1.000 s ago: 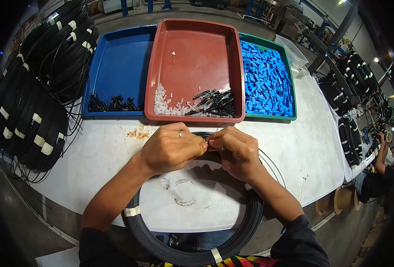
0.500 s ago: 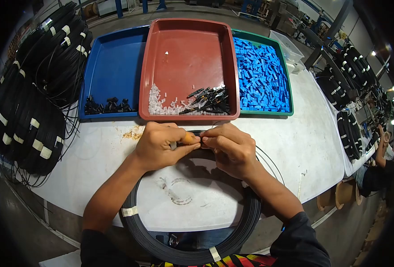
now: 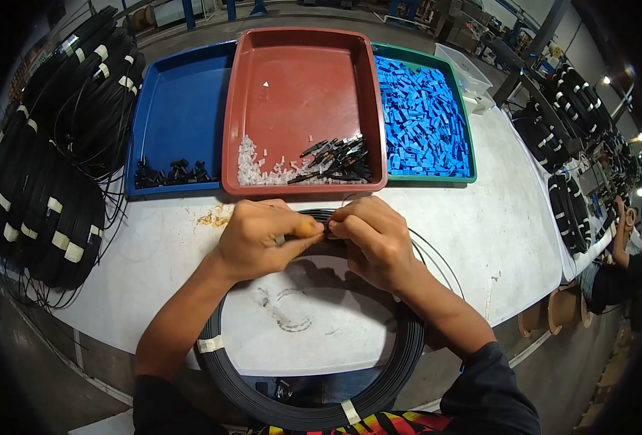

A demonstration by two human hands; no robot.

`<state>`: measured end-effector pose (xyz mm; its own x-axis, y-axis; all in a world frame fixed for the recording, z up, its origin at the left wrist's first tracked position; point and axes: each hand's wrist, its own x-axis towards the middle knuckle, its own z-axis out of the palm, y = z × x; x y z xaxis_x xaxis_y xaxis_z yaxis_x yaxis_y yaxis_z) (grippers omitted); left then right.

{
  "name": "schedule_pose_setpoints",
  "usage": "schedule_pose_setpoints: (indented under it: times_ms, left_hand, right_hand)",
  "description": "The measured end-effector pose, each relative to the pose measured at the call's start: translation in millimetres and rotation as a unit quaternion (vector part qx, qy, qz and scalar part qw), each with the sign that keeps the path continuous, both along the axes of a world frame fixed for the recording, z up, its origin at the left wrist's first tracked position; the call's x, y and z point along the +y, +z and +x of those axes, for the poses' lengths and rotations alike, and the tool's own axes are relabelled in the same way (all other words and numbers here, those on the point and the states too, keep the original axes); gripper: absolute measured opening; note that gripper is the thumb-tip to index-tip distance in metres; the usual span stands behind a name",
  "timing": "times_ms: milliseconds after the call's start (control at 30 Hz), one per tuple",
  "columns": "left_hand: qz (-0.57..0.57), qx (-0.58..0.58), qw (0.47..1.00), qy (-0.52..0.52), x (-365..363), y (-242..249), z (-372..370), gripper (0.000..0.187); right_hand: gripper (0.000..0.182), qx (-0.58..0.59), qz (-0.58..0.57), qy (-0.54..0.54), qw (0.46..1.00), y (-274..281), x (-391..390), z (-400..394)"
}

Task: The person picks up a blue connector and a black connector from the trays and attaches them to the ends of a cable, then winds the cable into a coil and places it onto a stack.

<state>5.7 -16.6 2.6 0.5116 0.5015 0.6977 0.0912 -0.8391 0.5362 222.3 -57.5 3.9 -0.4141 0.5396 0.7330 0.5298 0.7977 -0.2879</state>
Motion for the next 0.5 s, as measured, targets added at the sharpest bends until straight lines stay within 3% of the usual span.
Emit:
schedule_pose_setpoints:
  times_ms: [33, 67, 100, 133, 167, 267, 333, 467, 500]
  left_hand:
    - [-0.001, 0.001, 1.0, -0.002, 0, 1, 0, 0.015]
    - [0.107, 0.036, 0.994, -0.011, 2, 3, 1, 0.015]
    - [0.213, 0.07, 0.974, -0.021, 3, 4, 1, 0.015]
    - [0.212, 0.07, 0.974, -0.021, 3, 3, 1, 0.015]
    - [0.182, 0.053, 0.982, -0.02, 4, 1, -1, 0.015]
    - [0.114, 0.011, 0.993, 0.001, 4, -1, -2, 0.016]
    - [0.015, 0.012, 1.0, 0.013, 0, 1, -3, 0.015]
    - [0.095, 0.016, 0.995, -0.016, 4, 0, 0, 0.014]
    - [0.155, 0.03, 0.987, -0.014, 3, 2, 2, 0.014]
  right_hand:
    - [0.031, -0.02, -0.028, 0.0, 0.999, -1, -1, 1]
    - [0.031, -0.019, -0.028, -0.001, 0.999, -4, -1, 2]
    - [0.032, 0.018, -0.099, 0.002, 0.995, -8, -1, 2]
    - [0.032, 0.056, -0.169, 0.007, 0.984, -11, 0, 2]
    - [0.032, 0.056, -0.17, 0.008, 0.984, -11, -1, 0]
    - [0.033, 0.074, -0.103, -0.009, 0.992, -7, 3, -3]
    - [0.031, 0.012, 0.003, -0.016, 1.0, -1, 3, -2]
    - [0.029, 0.015, -0.033, -0.012, 0.999, -7, 0, 3]
    - [0.029, 0.057, -0.107, 0.003, 0.993, -11, 1, 3]
